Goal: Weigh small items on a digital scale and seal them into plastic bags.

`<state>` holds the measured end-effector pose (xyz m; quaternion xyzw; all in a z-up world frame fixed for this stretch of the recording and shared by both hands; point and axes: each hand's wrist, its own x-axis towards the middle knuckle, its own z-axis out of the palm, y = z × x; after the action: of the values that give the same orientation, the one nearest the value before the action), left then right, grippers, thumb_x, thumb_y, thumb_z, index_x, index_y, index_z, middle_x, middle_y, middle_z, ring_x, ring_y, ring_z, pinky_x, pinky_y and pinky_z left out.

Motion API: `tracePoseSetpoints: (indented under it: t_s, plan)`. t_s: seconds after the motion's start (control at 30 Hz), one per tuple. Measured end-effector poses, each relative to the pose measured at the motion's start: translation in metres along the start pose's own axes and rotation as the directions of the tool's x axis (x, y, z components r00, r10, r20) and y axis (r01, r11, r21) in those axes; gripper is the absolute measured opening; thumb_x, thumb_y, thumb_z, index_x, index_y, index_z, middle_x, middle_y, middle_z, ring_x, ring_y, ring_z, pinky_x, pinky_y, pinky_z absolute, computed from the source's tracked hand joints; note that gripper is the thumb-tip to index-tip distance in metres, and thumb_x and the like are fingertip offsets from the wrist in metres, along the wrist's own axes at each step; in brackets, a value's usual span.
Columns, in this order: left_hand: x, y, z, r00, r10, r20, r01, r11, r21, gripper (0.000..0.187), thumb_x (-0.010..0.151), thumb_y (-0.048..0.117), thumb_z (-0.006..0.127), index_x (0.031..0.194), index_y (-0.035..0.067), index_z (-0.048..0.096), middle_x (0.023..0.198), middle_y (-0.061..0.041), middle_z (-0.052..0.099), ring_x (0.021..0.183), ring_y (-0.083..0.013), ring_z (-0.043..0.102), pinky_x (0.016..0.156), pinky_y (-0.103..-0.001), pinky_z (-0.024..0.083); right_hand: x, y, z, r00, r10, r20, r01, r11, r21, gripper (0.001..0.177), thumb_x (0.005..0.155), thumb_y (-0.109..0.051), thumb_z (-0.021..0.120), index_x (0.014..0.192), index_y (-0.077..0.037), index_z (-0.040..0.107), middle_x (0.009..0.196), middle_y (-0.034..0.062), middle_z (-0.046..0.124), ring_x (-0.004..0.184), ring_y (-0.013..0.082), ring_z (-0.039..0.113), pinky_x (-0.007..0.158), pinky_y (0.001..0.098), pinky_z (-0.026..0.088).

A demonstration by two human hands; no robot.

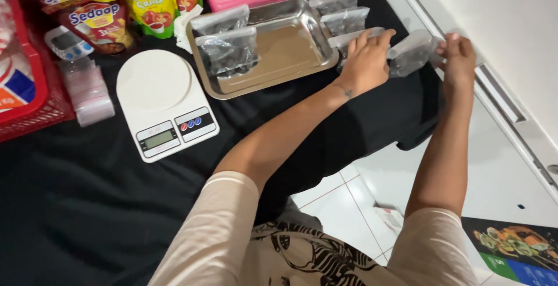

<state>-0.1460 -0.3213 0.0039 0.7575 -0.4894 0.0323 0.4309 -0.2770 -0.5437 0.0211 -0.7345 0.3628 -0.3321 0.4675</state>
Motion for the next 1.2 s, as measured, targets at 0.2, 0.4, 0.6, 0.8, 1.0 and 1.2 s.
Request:
tracePoseSetpoints:
  t_s: [0.2,0.4,0.6,0.8,1.0,1.2]
  plan:
    - [0.019,-0.010,0.039,0.999,0.037,0.033,-0.041,0.991,0.126,0.069,0.082,0.008,0.062,0.148,0.014,0.040,0.127,-0.014,0.065,0.144,-0.0415,0.036,0.116,-0.052,0.026,0.007,-0.011,0.013,0.994,0.036,0.106,-0.035,0.999,-0.012,0.063,0.096,-0.072,0.045,0.124,-0.019,0.064,0.090,-0.0092,0.054,0.083,0.0058,0.059,0.072,0.0230,0.050]
    - [0.031,-0.010,0.054,0.997,0.066,0.025,-0.070,0.972,0.226,0.072,0.081,-0.001,0.063,0.149,0.013,0.040,0.118,-0.014,0.067,0.139,-0.0397,0.041,0.114,-0.052,0.028,0.013,-0.018,0.020,0.980,0.123,0.158,-0.116,0.992,-0.057,0.069,0.092,-0.077,0.041,0.121,-0.020,0.068,0.095,-0.0037,0.061,0.077,0.0095,0.060,0.068,0.0237,0.050]
    - [0.039,0.002,0.046,0.993,0.099,0.070,-0.111,0.972,0.205,0.056,0.079,-0.011,0.057,0.131,0.010,0.051,0.083,-0.006,0.065,0.113,-0.0324,0.049,0.103,-0.052,0.031,0.030,0.012,0.017,0.977,-0.038,0.209,0.018,0.995,0.096,0.034,0.104,-0.046,0.061,0.119,-0.017,0.069,0.099,-0.0044,0.065,0.087,0.0079,0.060,0.076,0.0225,0.049]
    - [0.040,0.004,0.054,0.995,0.104,-0.009,-0.102,0.985,0.136,0.029,0.078,-0.007,0.056,0.099,0.011,0.065,0.080,-0.007,0.067,0.105,-0.0296,0.055,0.102,-0.051,0.029,0.018,0.006,0.015,0.983,-0.083,0.163,0.053,0.982,0.183,0.024,0.101,-0.030,0.073,0.119,-0.014,0.073,0.090,-0.0079,0.067,0.081,0.0037,0.061,0.077,0.0189,0.051]
    - [0.036,0.011,0.041,0.996,0.090,-0.027,-0.090,0.996,0.001,0.040,0.075,-0.004,0.059,0.109,0.015,0.068,0.083,-0.005,0.067,0.108,-0.0263,0.054,0.094,-0.044,0.026,0.012,-0.003,0.009,0.991,-0.099,0.095,0.065,0.950,0.307,0.018,0.095,-0.017,0.079,0.112,-0.014,0.075,0.080,-0.0083,0.065,0.071,0.0026,0.057,0.068,0.0187,0.047]
    - [0.033,0.007,0.030,0.998,0.033,-0.058,-0.037,0.996,-0.078,0.056,0.082,-0.006,0.053,0.124,0.027,0.070,0.082,0.005,0.063,0.109,-0.0207,0.058,0.089,-0.039,0.027,-0.015,-0.038,0.003,0.986,-0.154,0.058,0.125,0.930,0.345,0.027,0.092,-0.020,0.083,0.115,-0.010,0.074,0.077,-0.0037,0.069,0.076,0.0054,0.065,0.082,0.0227,0.056]
